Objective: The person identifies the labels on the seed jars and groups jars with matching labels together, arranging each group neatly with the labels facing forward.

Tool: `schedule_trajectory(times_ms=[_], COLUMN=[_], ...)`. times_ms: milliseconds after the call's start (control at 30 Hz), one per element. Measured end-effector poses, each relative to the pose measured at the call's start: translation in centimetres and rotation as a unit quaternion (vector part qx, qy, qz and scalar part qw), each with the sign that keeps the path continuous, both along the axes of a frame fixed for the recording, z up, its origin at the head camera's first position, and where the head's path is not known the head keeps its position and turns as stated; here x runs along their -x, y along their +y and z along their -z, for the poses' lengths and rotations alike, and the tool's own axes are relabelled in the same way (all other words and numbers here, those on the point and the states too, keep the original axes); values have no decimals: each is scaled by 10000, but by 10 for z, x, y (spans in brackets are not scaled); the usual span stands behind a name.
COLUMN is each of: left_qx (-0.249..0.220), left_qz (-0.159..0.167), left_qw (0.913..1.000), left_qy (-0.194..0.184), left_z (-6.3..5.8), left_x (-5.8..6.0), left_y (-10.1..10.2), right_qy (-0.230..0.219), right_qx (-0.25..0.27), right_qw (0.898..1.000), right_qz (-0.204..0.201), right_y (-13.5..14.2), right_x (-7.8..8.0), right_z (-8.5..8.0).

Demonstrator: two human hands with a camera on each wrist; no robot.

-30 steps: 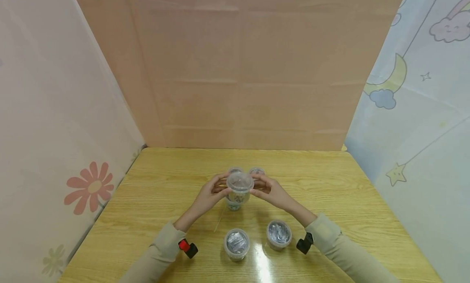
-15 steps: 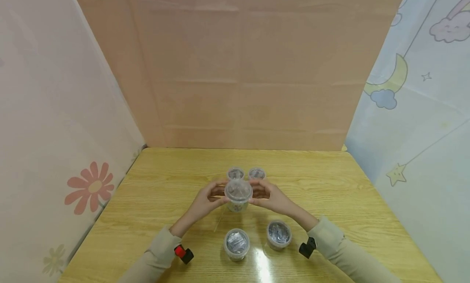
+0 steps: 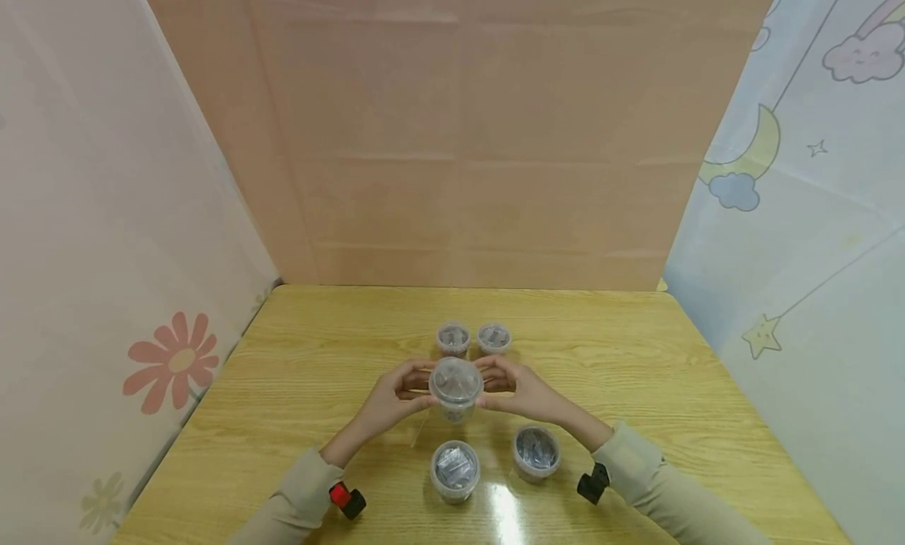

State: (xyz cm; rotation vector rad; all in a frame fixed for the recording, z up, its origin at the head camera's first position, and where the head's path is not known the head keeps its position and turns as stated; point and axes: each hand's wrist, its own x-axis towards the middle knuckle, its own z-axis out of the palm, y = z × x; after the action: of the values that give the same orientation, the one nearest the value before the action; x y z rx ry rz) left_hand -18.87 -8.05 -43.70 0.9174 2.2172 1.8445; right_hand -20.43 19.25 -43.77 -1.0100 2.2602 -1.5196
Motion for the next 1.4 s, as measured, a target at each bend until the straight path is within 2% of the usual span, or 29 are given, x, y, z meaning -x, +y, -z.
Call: schedule_trajectory(times_ms=[233, 467, 967, 1233, 1400], left_qx=[87, 306, 379, 367, 436], left_qz=[190, 158, 296, 343, 351], left_qw=[9998, 9992, 9982, 9983, 9976], left_qy=[-76, -224, -353, -311, -411], left_z=[4, 7, 18, 23, 25], left_x=[-3, -5, -8, -9, -10], left_y=[-5, -7, -9, -8, -8], right_qy=[-199, -267, -441, -452, -480], right_qx=[-88, -238, -423, -340, -363], right_qw=[9997, 9991, 9976, 9973, 9967], right_qz=[-121, -215, -339, -465, -545], right_y=[-2, -4, -4, -10, -9], right_x=[-3, -4, -7, -15, -13], right_z=[5, 6, 14, 0, 11])
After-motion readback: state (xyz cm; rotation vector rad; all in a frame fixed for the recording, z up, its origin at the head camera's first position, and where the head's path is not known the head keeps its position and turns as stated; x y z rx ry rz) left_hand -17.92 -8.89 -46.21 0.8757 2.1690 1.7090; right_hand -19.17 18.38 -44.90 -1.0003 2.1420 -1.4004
